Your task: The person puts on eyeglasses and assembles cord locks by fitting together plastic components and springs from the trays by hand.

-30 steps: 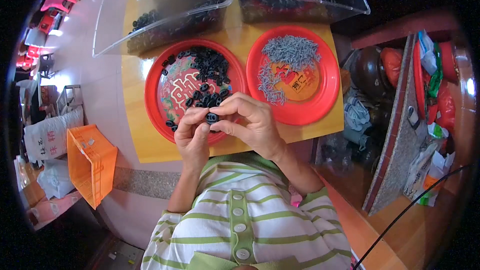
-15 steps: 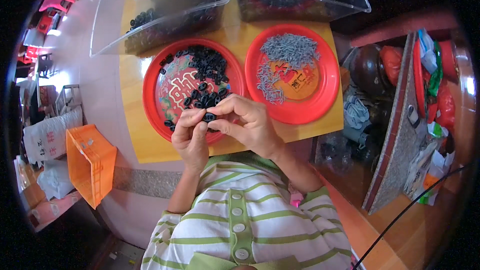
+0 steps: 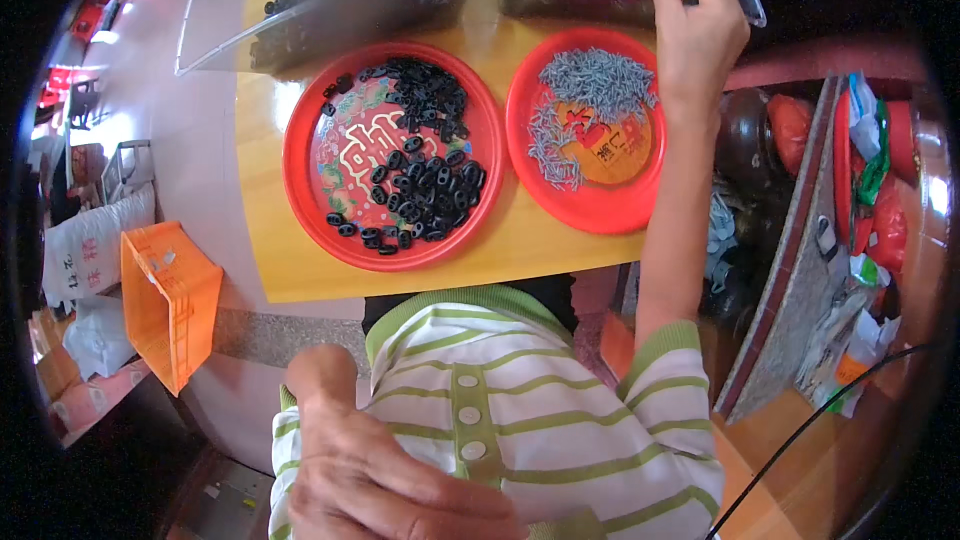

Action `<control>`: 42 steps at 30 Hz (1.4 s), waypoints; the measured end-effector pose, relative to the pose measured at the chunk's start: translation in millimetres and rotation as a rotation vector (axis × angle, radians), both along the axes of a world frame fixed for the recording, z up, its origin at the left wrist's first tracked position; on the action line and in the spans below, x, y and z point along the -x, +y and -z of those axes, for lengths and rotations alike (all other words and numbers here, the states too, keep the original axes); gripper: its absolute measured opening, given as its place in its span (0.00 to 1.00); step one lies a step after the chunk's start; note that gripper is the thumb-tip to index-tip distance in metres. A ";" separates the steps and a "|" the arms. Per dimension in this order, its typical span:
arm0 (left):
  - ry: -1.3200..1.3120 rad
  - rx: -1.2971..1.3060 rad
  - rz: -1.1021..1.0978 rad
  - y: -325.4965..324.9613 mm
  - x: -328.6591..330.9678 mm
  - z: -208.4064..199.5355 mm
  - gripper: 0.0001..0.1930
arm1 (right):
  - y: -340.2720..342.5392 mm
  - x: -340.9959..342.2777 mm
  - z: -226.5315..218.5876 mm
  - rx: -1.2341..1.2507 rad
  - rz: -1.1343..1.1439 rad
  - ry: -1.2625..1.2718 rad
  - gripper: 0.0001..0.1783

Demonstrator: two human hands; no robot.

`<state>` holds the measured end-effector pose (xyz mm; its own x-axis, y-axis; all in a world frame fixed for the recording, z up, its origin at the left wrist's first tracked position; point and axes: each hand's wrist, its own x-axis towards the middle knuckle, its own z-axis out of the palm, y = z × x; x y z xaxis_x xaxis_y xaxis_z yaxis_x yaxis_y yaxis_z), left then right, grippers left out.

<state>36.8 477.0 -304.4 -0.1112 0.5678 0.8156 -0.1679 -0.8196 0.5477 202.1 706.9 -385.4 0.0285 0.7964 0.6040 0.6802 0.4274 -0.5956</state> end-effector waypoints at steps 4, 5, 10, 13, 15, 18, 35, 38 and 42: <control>0.156 0.472 0.325 -9.9 52.8 -16.9 0.10 | -41.8 13.4 24.1 0.009 -0.139 0.129 0.08; 0.159 0.472 0.328 -8.8 55.8 -1.9 0.10 | -52.7 19.1 31.7 0.028 -0.228 0.050 0.07; 0.166 0.559 -0.254 -21.5 60.5 50.0 0.07 | -107.9 38.7 74.9 0.321 -0.521 -0.234 0.07; 0.766 0.754 -0.552 35.3 95.4 114.0 0.12 | -128.4 48.5 78.1 0.361 -0.481 -0.443 0.11; 0.800 0.843 -0.618 47.4 113.1 146.9 0.10 | -134.4 50.4 81.1 0.318 -0.464 -0.471 0.13; 0.853 0.897 -0.797 63.0 124.3 167.3 0.10 | -145.7 57.1 75.1 0.373 -0.440 -0.558 0.13; 0.995 0.700 -0.855 78.0 126.0 189.9 0.07 | -161.6 54.4 69.8 0.412 -0.563 -0.229 0.07; 0.965 0.681 -0.787 71.3 129.6 197.1 0.08 | -152.3 39.0 65.3 0.382 -0.506 -0.112 0.06; 0.825 0.780 -0.724 67.4 129.6 196.5 0.08 | -141.4 -8.0 72.6 0.453 -0.235 -0.034 0.06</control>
